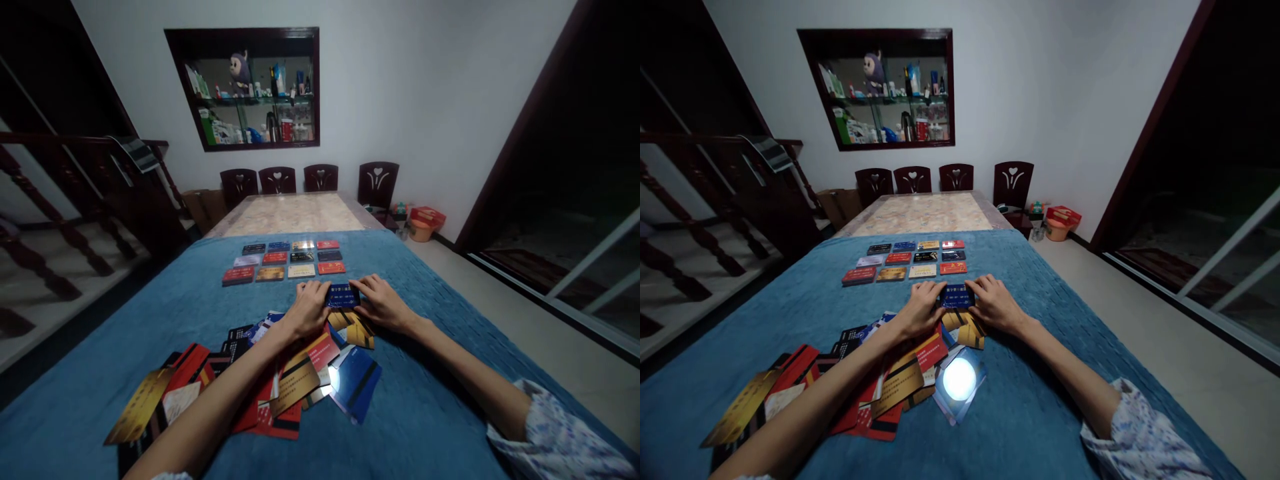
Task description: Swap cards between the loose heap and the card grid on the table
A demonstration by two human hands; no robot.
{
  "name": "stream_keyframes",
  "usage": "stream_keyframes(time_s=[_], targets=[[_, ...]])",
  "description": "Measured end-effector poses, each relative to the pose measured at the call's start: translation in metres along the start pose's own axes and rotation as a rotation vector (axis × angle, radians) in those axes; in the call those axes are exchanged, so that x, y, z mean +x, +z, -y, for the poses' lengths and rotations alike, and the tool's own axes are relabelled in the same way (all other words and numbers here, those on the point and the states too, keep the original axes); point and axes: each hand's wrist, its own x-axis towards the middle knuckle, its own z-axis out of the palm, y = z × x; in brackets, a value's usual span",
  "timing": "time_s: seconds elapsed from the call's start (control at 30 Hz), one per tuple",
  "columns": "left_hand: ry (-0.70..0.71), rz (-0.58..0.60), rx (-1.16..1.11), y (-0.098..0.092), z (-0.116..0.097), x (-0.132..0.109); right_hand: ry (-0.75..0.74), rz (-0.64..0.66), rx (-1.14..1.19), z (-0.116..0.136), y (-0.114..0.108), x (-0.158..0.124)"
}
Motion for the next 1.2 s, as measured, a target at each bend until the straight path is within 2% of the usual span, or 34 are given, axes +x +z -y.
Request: stream_keyframes(time_s=[0.3,0.53,0.73,0.87,1.2], targets=[[0.049,0.048,0.036,-0.006,0.005,0.004,-0.037,0.013,0.049,-0.003,-0.007,0.003],[0.072,0.071,0.094,-0.014,0.015,0.007,-0.088,0.061,0.085,-0.005,-0.014,0.018],[0.061,0.142,0.143,-0.032,0.025,0.007,-0.116,0.111,0.091,-0.006,-0.011,0.039],[0.050,0.146,0.169,-0.041,0.034,0.007,-0.127,0.141,0.095,-0.006,-0.006,0.057],[-0.085,0.169,0.187,-0.056,0.065,0.011,-0.143,0.178,0.113,-0.004,0.016,0.105]])
